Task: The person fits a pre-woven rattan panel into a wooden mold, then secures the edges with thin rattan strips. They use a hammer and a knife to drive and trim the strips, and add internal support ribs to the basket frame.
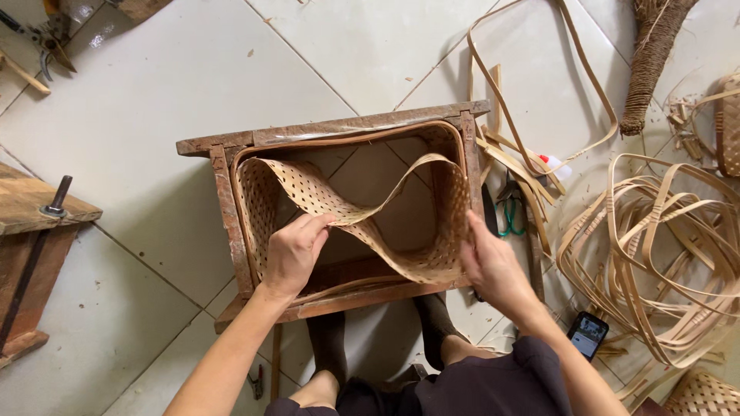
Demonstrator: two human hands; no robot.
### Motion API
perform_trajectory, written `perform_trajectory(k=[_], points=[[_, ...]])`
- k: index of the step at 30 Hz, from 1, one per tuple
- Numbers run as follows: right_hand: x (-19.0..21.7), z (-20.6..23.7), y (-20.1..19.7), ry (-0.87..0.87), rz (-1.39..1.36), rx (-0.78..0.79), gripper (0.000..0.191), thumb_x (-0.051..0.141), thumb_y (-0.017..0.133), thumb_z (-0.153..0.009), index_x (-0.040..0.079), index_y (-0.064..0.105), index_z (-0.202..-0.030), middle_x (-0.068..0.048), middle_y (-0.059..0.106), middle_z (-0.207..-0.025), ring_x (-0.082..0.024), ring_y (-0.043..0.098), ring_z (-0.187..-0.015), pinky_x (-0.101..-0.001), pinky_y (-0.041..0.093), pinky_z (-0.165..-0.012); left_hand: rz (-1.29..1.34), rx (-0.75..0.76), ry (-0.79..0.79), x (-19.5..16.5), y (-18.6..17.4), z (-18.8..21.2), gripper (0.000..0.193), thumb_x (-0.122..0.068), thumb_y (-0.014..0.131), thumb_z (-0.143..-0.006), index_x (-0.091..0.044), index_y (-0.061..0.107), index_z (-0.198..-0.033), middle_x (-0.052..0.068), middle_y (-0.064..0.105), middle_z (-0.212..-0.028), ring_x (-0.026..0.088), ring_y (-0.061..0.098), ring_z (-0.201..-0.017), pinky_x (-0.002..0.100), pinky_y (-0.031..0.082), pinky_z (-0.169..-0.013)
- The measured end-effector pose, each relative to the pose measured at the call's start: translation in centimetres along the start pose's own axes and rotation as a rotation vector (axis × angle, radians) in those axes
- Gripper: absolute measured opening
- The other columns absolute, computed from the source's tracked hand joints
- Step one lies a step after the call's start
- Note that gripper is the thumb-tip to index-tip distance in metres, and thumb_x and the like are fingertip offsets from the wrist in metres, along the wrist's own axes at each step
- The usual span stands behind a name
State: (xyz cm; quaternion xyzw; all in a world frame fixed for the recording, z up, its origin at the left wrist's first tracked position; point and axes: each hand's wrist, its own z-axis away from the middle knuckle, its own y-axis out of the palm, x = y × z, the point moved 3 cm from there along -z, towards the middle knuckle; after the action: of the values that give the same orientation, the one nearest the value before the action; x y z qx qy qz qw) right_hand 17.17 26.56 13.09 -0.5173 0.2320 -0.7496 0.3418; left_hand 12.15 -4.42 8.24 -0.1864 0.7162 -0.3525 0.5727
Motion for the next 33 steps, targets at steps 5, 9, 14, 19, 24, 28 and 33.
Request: perform_trajectory(k=[5,9,14,19,24,28,33], points=[[-1.1,-2.4,3.0,-0.072,0.080,0.023,0.056,0.001,0.053,-0.091,-0.005,0.039,-0.146,-0.028,0.067,-0.086,-0.043,0.066,-0.080,-0.0520,0.052,-0.074,-0.061,0.001,0.058,0.0,1.8,-0.2,0.021,0.000,0.076,-0.083,-0.004,0.076,-0.104,0.011,0.077,-0.093,0.022,0.075,-0.076,0.030,0.063,-0.066],[-2.8,-4.7,4.7,0.015,0.088,0.022,0.058,-0.003,0.049,-0.089,-0.005,0.040,-0.146,-0.031,0.065,-0.079,-0.046,0.065,-0.077,-0.0546,0.051,-0.073,-0.117,-0.011,0.011,0.7,3.2,-0.6,0.019,0.001,0.076,-0.085,-0.002,0.076,-0.104,0.013,0.077,-0.091,0.023,0.075,-0.073,0.031,0.062,-0.063],[-3.8,-6.6,6.7,-0.052,0.115,-0.064,0.047,-0.006,0.046,-0.091,-0.008,0.044,-0.138,-0.033,0.066,-0.086,-0.049,0.065,-0.082,-0.0570,0.051,-0.074,-0.204,-0.045,0.025,0.9,4.6,-1.3,0.016,-0.001,0.076,-0.084,-0.003,0.074,-0.100,0.013,0.077,-0.089,0.024,0.076,-0.078,0.033,0.062,-0.065],[-5.4,-7.0,8.6,-0.058,0.288,-0.084,0.043,-0.008,0.046,-0.090,-0.009,0.042,-0.133,-0.032,0.067,-0.099,-0.049,0.067,-0.089,-0.0559,0.054,-0.076,-0.227,-0.068,0.055,0.6,4.7,-2.1,0.024,-0.003,0.075,-0.087,-0.002,0.073,-0.111,0.013,0.076,-0.089,0.022,0.075,-0.075,0.030,0.062,-0.063],[-5.8,-7.3,9.4,-0.010,0.388,-0.048,0.050,-0.007,0.048,-0.089,-0.012,0.038,-0.138,-0.032,0.066,-0.104,-0.047,0.068,-0.090,-0.0514,0.057,-0.075,-0.166,0.583,-0.239,-0.6,6.3,0.4,0.063,-0.030,0.060,-0.102,-0.006,0.040,-0.157,0.007,0.072,-0.086,0.020,0.069,-0.067,0.030,0.058,-0.057],[-3.4,-7.1,7.8,0.052,0.606,0.103,0.059,-0.005,0.049,-0.094,-0.015,0.031,-0.149,-0.029,0.067,-0.110,-0.039,0.072,-0.095,-0.0432,0.061,-0.078,-0.030,0.198,0.139,-3.2,5.4,2.5,0.030,-0.037,0.068,-0.098,-0.009,0.076,-0.099,0.009,0.076,-0.084,0.020,0.072,-0.068,0.030,0.061,-0.060],[2.4,-5.0,2.7,-0.488,0.726,-0.135,0.051,0.016,0.058,-0.095,-0.006,0.043,-0.139,-0.031,0.056,-0.140,-0.037,0.057,-0.129,-0.0435,0.050,-0.106,0.006,0.194,0.015,0.1,2.1,-0.5,0.017,-0.028,0.072,-0.096,-0.014,0.075,-0.104,0.009,0.077,-0.096,0.023,0.072,-0.083,0.033,0.063,-0.071]])
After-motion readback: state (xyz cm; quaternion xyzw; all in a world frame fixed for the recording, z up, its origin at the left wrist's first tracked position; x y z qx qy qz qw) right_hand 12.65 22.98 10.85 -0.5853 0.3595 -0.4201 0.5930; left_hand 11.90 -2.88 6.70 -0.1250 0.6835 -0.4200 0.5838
